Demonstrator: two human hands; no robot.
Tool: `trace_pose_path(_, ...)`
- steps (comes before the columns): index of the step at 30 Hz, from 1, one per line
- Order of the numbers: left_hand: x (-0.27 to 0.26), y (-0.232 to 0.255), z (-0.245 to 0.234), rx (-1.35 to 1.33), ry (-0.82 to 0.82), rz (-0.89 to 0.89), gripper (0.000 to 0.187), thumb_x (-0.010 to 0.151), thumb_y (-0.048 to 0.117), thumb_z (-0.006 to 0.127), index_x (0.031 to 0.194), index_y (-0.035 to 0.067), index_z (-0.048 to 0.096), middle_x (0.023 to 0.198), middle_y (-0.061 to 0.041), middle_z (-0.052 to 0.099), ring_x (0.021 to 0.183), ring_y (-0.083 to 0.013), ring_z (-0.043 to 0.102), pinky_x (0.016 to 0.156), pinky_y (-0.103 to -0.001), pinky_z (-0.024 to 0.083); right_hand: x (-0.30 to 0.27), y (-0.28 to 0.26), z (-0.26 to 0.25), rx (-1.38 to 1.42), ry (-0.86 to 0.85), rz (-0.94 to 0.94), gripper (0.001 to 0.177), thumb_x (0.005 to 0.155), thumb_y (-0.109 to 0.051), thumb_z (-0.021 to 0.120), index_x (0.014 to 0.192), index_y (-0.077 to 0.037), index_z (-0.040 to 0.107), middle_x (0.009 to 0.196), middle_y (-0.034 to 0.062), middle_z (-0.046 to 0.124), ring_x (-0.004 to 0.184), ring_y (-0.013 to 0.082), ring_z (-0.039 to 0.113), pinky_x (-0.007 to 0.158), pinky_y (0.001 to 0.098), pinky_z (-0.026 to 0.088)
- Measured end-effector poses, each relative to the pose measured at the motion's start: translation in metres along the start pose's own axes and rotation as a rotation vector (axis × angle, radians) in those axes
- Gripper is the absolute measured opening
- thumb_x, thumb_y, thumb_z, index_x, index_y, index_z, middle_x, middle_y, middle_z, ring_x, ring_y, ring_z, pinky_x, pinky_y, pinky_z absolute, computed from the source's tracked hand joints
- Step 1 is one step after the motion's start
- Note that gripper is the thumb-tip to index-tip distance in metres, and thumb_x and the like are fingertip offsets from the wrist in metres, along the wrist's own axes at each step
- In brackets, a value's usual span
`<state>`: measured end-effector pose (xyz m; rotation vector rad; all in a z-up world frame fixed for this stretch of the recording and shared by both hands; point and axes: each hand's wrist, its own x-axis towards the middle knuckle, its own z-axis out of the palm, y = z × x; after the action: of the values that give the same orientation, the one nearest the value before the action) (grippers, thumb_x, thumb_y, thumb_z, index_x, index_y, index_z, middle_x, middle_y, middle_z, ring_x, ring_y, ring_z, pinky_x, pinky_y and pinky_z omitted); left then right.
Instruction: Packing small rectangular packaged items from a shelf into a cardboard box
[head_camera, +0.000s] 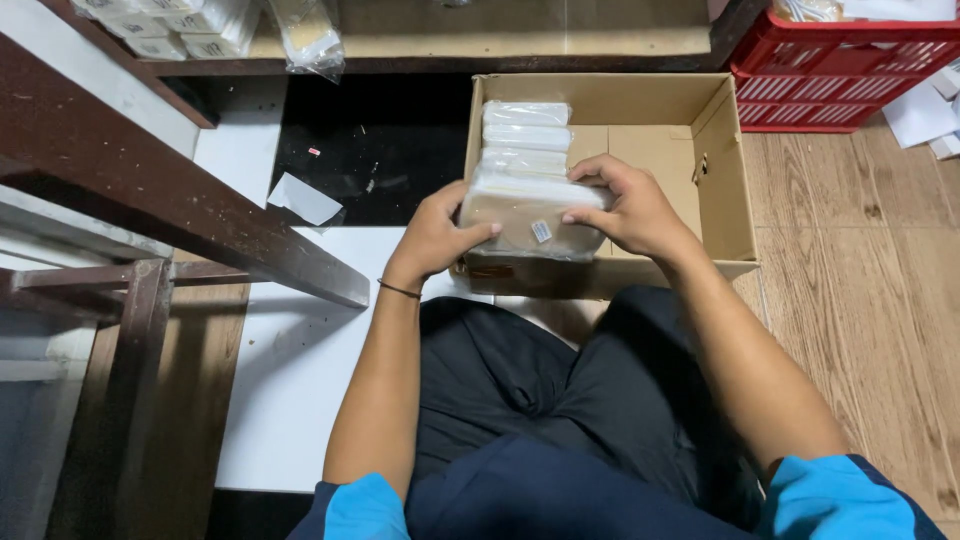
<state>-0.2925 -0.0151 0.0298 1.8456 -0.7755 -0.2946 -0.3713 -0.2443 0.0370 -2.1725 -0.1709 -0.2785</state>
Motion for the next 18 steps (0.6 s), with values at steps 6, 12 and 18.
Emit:
trace_pose_path(6,0.035,-0.030,0.015,0.250,-0.107,-0.142,0.053,0.061,0.007,0.068,0.110,0.007,0.049,0.100,-0.024,0.056,0.096,-0.0416,0.052,0.080,-0.047,0.044,0.008,0.042,0.015,-0.181,-0.032,0.082,0.037,0.065,-0.014,0.071,0.099,-0.014,0.055,0.083,0.0092,0.063,0.085,0.0312,0.059,0.073,0.0405,0.044)
trace_pose_path(12,0.052,-0.059,0.034,0.351,-0.245,-0.216,0.070,0.064,-0.001,0.063,0.123,0.020,0.032,0.110,-0.030,0.048,0.104,-0.0455,0.045,0.087,-0.049,0.040,0.006,0.081,0.041,-0.344,-0.129,0.206,0.038,0.065,-0.019,0.070,0.099,-0.016,0.054,0.088,0.0097,0.064,0.087,0.0314,0.058,0.075,0.0428,0.045)
trace_pose_path(18,0.060,-0.108,0.041,0.487,-0.351,-0.265,0.039,0.066,0.005,0.065,0.103,0.007,0.053,0.100,-0.023,0.057,0.101,-0.0404,0.050,0.086,-0.044,0.043,0.018,0.109,0.063,-0.415,-0.265,0.269,0.034,0.066,-0.019,0.068,0.096,-0.014,0.053,0.089,0.0099,0.064,0.088,0.0332,0.058,0.074,0.0449,0.045)
